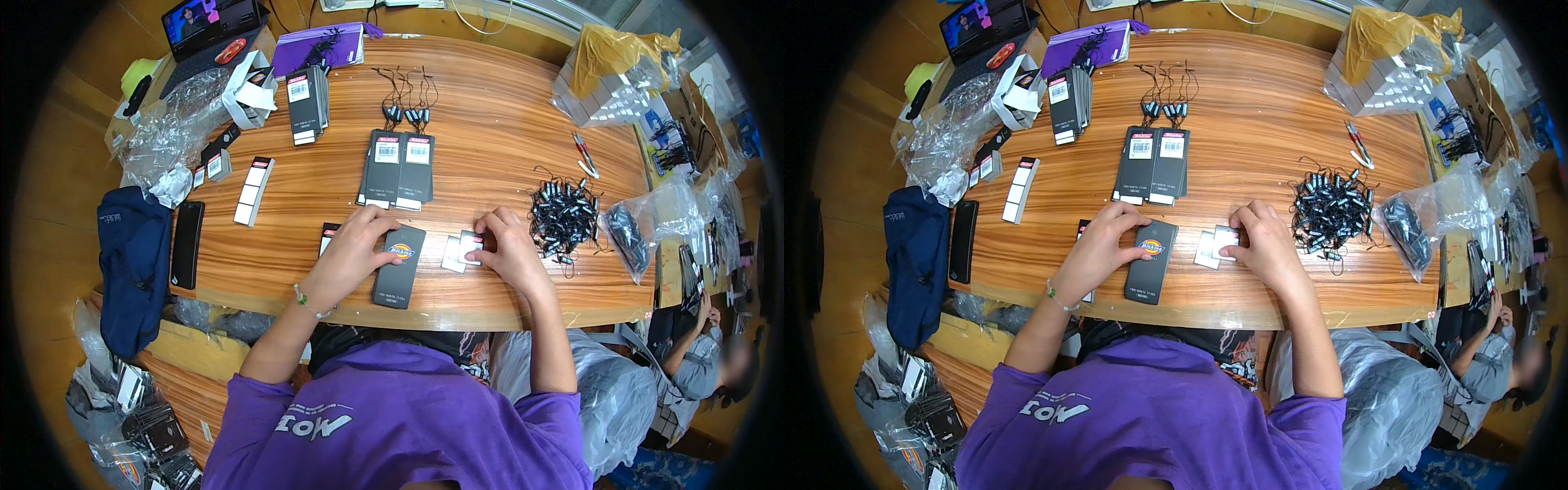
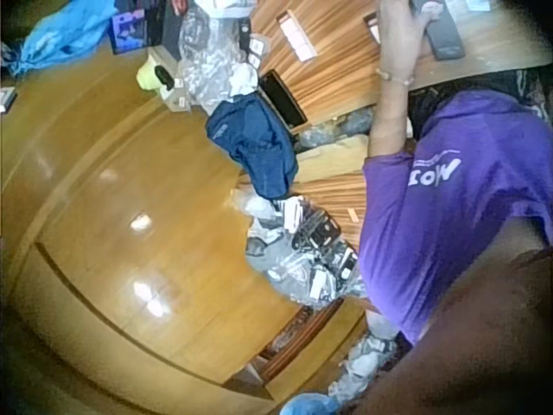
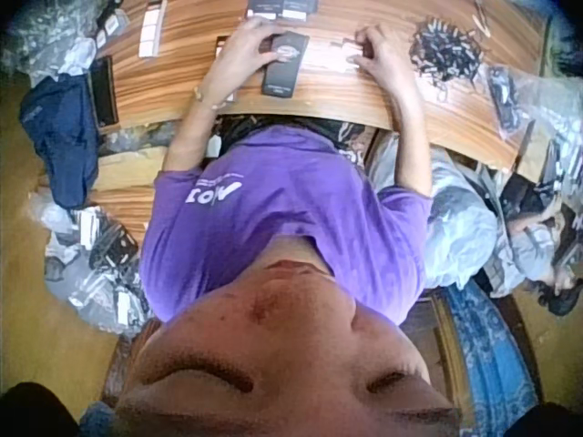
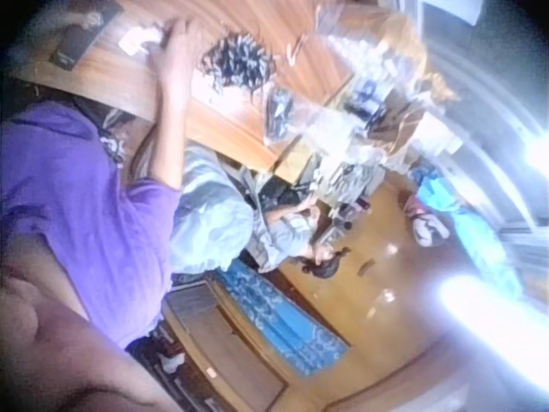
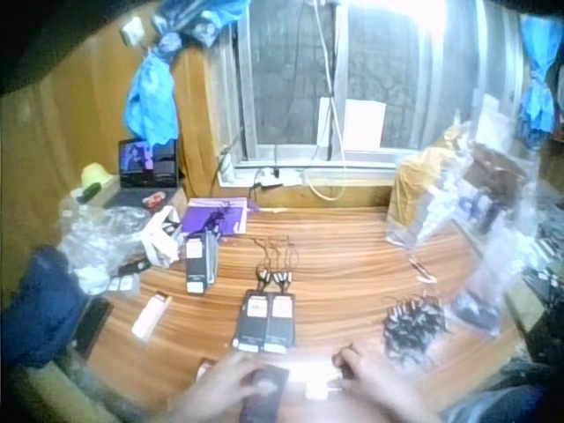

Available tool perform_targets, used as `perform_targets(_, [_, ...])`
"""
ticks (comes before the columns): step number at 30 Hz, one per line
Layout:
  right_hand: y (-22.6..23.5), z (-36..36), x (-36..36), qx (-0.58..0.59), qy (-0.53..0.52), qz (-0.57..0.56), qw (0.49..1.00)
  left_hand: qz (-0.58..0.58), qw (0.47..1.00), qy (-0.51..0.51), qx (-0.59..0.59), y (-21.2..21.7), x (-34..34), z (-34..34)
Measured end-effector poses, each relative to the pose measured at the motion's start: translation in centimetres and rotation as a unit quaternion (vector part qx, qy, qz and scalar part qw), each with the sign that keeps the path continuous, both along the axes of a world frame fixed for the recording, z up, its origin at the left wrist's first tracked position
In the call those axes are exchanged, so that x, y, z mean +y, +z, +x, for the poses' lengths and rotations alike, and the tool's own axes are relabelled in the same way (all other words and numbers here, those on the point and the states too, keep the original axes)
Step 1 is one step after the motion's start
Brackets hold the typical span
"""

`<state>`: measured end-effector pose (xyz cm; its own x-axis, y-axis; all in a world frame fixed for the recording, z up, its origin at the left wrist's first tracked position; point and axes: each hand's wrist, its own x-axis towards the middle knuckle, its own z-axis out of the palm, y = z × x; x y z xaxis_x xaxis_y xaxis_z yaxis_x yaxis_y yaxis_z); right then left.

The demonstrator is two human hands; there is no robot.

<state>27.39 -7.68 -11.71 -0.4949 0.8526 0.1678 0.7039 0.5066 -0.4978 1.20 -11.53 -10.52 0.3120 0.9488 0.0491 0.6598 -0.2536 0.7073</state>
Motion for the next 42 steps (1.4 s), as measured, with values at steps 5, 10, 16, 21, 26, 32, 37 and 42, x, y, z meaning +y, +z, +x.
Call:
perform_targets(5, [0.0,0.0,-0.5,0.088,-0.110,-0.241,0.960,0.098,0.995,0.012,0.024,0.7,-0.2,0.0])
perform_targets(10, [0.7,-0.4,-2.2,0.245,-0.118,-0.242,0.931,-0.195,0.945,0.062,-0.256,0.5,-0.7,-0.5])
perform_targets(16, [1.4,-2.8,-4.2,0.370,-0.103,-0.250,0.889,-0.192,0.917,0.092,-0.338,1.5,-1.7,1.0])
perform_targets(21, [-0.1,-0.8,-2.5,0.243,-0.203,-0.172,0.933,-0.143,0.916,0.125,-0.354,1.5,-1.4,1.2])
perform_targets(26, [-1.9,0.3,-1.5,0.128,-0.165,0.003,0.978,-0.169,0.913,0.108,-0.357,1.4,-1.5,1.2])
perform_targets(32, [-0.3,0.4,-1.7,0.282,-0.177,-0.223,0.916,-0.147,0.924,0.117,-0.332,0.8,-1.7,1.9])
perform_targets(37, [2.4,-2.2,-4.5,0.349,-0.087,-0.195,0.912,-0.147,0.905,0.106,-0.386,0.7,-2.2,3.6])
perform_targets(42, [1.4,-3.0,-5.2,0.328,-0.101,-0.092,0.935,-0.141,0.903,0.095,-0.396,0.9,-2.4,5.1])
